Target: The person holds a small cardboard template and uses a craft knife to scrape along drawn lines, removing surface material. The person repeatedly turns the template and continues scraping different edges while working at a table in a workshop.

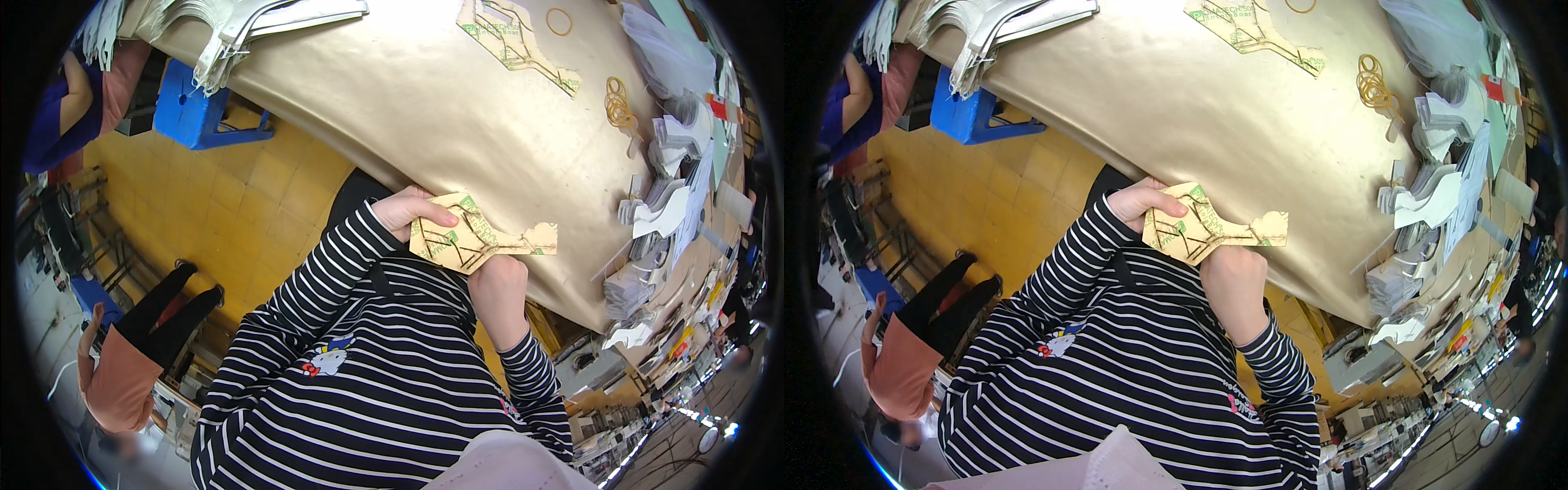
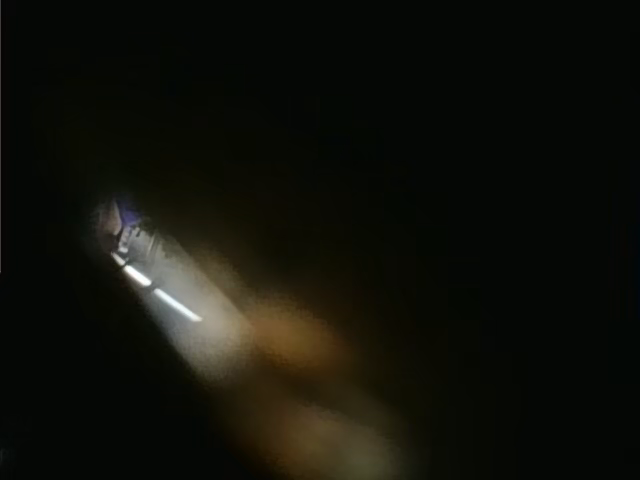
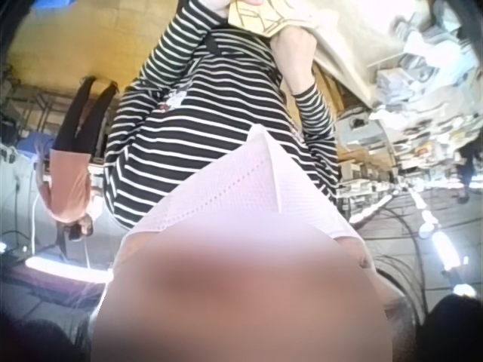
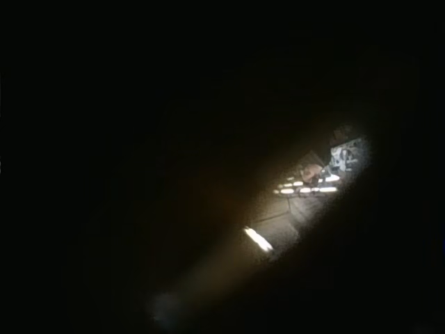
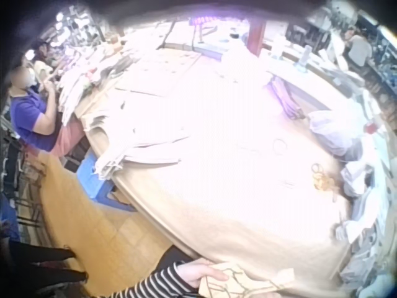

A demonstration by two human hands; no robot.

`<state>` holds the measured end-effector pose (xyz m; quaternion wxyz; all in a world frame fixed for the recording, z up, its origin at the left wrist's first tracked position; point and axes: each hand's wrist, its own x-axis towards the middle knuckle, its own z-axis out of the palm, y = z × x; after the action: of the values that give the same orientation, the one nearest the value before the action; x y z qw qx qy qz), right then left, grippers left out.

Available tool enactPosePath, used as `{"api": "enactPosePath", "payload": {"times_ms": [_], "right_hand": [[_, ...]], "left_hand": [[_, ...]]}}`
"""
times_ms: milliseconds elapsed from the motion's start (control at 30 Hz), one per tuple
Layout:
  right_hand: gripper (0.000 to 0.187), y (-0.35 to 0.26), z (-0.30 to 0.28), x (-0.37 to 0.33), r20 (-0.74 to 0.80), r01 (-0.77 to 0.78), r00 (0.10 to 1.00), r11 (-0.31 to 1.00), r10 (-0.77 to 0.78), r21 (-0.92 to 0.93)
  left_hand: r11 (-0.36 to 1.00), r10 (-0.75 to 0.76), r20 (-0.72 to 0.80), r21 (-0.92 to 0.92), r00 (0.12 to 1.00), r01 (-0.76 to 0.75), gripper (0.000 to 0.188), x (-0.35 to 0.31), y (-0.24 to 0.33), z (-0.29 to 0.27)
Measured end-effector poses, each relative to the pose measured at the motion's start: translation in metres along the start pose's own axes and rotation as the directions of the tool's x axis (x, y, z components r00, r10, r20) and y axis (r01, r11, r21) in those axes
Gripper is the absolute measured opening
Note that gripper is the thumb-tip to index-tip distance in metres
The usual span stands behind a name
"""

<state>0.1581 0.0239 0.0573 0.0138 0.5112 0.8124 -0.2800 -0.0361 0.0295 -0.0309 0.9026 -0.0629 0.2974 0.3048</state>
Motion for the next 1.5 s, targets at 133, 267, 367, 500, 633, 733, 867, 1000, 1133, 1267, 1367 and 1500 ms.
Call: {"api": "enactPosePath", "payload": {"times_ms": [133, 267, 367, 500, 633, 733, 867, 1000, 1133, 1267, 1367, 1500], "right_hand": [[0.008, 0.001, 0.016, 0.007, -0.032, 0.028, 0.999, 0.995, -0.025, 0.098], [0.020, 0.003, 0.022, 0.009, -0.027, 0.032, 0.999, 0.990, -0.028, 0.137], [0.008, 0.003, 0.013, 0.000, -0.001, -0.055, 0.998, 0.990, 0.055, 0.128], [0.004, 0.003, 0.004, -0.005, 0.059, -0.118, 0.992, 0.990, 0.114, 0.076], [0.008, 0.001, 0.015, 0.010, -0.040, 0.024, 0.999, 0.984, -0.017, 0.179], [0.017, 0.002, 0.020, 0.013, -0.142, 0.071, 0.989, 0.969, -0.038, 0.235], [0.006, 0.005, 0.015, 0.000, -0.017, -0.054, 0.998, 0.989, 0.057, 0.140], [0.006, 0.006, 0.017, -0.002, 0.000, -0.048, 0.999, 0.991, 0.048, 0.127], [0.007, 0.004, 0.022, 0.008, -0.128, 0.063, 0.991, 0.977, -0.038, 0.202], [0.008, 0.000, 0.013, -0.001, -0.055, -0.042, 0.997, 0.996, 0.047, 0.084], [0.008, 0.000, 0.015, -0.001, -0.026, -0.034, 0.999, 0.997, 0.036, 0.069], [0.006, 0.000, 0.025, 0.005, -0.120, 0.041, 0.992, 0.986, -0.021, 0.162]], "left_hand": [[1.000, -0.017, -0.037, 0.017, 0.999, 0.018, 0.044, 0.001, 0.000, 0.000], [1.000, 0.003, -0.042, -0.003, 0.999, -0.004, 0.044, 0.001, -0.002, 0.002], [1.000, 0.002, -0.029, -0.008, 1.000, -0.003, 0.044, 0.000, -0.002, 0.002], [1.000, 0.010, -0.036, 0.026, 0.999, -0.009, 0.044, 0.001, 0.000, 0.003], [0.999, -0.015, -0.059, 0.037, 0.998, 0.017, 0.044, 0.001, 0.001, 0.004], [0.999, -0.017, -0.064, 0.042, 0.998, 0.020, 0.044, 0.001, 0.001, 0.003], [1.000, 0.011, -0.033, 0.010, 0.999, -0.011, 0.045, 0.001, 0.000, 0.002], [0.998, -0.044, -0.053, 0.042, 0.998, 0.046, 0.045, 0.001, 0.002, 0.001], [0.999, -0.043, -0.056, 0.028, 0.997, 0.045, 0.045, 0.001, 0.003, 0.001], [0.999, -0.025, -0.042, 0.029, 0.999, 0.026, 0.043, 0.000, 0.004, 0.003], [0.997, -0.065, -0.073, 0.039, 0.995, 0.068, 0.043, -0.001, 0.005, 0.003], [0.995, -0.083, -0.077, 0.044, 0.994, 0.086, 0.043, -0.001, 0.006, 0.002]]}}
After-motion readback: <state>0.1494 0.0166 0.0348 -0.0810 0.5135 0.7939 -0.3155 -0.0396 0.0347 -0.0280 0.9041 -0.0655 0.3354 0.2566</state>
